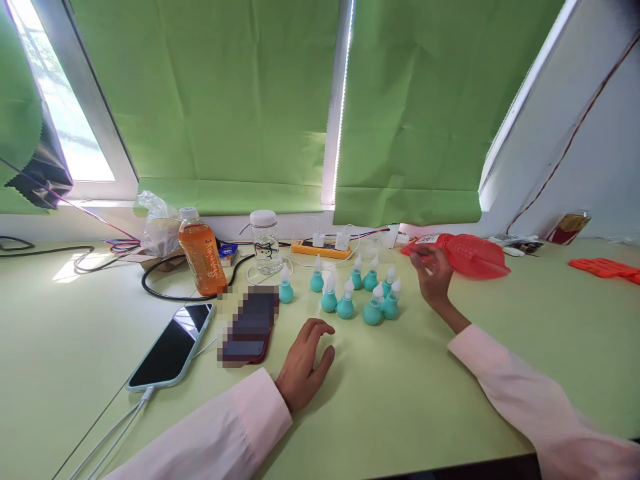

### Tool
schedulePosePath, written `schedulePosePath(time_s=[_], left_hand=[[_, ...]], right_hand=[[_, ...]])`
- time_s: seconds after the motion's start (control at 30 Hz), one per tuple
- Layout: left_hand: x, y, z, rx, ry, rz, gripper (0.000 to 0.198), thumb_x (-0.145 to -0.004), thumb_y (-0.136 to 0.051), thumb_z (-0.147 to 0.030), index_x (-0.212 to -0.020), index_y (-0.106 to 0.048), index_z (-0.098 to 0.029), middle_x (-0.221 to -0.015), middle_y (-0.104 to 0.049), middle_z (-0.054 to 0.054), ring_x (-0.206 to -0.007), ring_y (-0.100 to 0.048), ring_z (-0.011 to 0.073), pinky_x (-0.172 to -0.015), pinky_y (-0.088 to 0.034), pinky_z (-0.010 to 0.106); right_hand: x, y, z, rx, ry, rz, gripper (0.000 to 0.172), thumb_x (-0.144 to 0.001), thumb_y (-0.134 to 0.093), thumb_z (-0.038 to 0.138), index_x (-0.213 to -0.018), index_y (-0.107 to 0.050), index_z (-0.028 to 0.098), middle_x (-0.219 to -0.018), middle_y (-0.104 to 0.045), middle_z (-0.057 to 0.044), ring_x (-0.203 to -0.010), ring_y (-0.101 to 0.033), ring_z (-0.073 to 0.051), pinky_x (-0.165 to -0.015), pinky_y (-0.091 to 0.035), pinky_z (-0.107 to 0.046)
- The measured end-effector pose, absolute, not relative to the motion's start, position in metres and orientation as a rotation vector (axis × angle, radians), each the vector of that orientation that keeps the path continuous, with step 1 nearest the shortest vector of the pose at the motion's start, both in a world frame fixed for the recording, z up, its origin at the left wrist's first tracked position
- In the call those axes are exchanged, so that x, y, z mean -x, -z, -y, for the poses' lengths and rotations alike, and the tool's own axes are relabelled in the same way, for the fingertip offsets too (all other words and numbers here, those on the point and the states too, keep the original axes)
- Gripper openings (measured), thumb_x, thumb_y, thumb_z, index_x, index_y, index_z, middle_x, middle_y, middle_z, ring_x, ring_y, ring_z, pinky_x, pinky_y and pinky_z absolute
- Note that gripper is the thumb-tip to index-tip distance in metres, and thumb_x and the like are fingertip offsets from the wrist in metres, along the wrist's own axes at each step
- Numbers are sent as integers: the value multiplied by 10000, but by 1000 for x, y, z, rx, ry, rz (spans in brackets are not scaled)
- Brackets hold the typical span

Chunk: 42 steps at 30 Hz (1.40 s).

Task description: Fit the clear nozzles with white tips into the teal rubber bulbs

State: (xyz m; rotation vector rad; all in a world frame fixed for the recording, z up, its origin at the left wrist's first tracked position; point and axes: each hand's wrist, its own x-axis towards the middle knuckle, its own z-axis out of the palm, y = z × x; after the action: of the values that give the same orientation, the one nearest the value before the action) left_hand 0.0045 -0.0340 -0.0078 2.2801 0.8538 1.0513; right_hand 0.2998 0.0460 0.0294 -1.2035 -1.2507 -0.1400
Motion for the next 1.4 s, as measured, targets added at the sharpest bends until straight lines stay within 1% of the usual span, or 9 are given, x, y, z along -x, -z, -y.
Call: schedulePosePath(time_s=[0.1,0.2,0.53,0.67,0.83,1.17,1.23,1.33,1.4], left_hand=[[-5,8,34,-2300,-1032,-849,176,-803,-369,-165,-961,-434,-208,-988,-460,66,-901,-469,176,-778,-404,331],[-5,9,33,-2337,-1024,-862,158,-797,-374,-168,-926,-459,-201,-957,-473,63,-878,-483,177,-759,-408,323],[-14,12,25,-2428,-979,-972,141,-792,-365,-189,-867,-485,-181,-876,-523,50,-785,-506,157,-704,-412,294],[-24,13,25,-2405,-1000,-982,156,-790,-365,-215,-850,-505,-179,-805,-543,39,-742,-510,154,-673,-399,278],[-33,9,26,-2344,-1038,-994,210,-798,-368,-303,-871,-528,-188,-711,-545,12,-634,-493,133,-597,-373,248],[-49,17,17,-2068,-1045,-1129,464,-783,-361,-495,-594,-542,-113,-438,-441,-25,-469,-455,104,-498,-361,230],[-52,20,9,-1996,-999,-1183,482,-808,-352,-467,-589,-551,-87,-486,-488,1,-507,-495,117,-529,-403,250],[-56,23,-2,-1904,-943,-1260,278,-814,-451,-342,-931,-538,-105,-877,-568,33,-756,-557,146,-664,-468,311],[-61,24,-8,-1860,-938,-1322,293,-813,-464,-305,-1044,-492,-127,-1029,-527,59,-879,-536,181,-735,-464,361]], right_hand=[[-289,7,-23,1215,-6,1384,318,-687,-554,415,-884,-493,174,-829,-554,-45,-747,-531,-156,-580,-461,-261],[-277,27,-13,1304,-83,1514,317,-677,-562,410,-871,-481,172,-779,-538,-29,-702,-518,-152,-587,-452,-268],[-279,39,-19,1497,-25,1543,317,-714,-471,473,-697,-495,157,-605,-507,5,-546,-452,-132,-531,-385,-255],[-275,34,-7,1475,63,1457,314,-767,-395,474,-731,-456,168,-636,-478,4,-571,-440,-133,-550,-377,-255],[-252,19,21,1403,171,1479,274,-834,-270,396,-847,-423,168,-779,-506,-42,-700,-479,-154,-667,-384,-277],[-179,20,50,1485,131,1990,175,-749,-440,284,-773,-563,162,-728,-630,-66,-667,-560,-187,-574,-354,-250],[-174,20,51,1556,144,2004,200,-757,-439,303,-806,-571,160,-779,-637,-80,-707,-565,-200,-589,-352,-257],[-171,20,51,1672,161,1984,270,-789,-401,353,-817,-574,147,-804,-632,-104,-752,-561,-218,-621,-352,-272],[-170,19,51,1734,170,1954,297,-801,-384,369,-848,-571,144,-817,-629,-111,-768,-559,-224,-629,-350,-277]])
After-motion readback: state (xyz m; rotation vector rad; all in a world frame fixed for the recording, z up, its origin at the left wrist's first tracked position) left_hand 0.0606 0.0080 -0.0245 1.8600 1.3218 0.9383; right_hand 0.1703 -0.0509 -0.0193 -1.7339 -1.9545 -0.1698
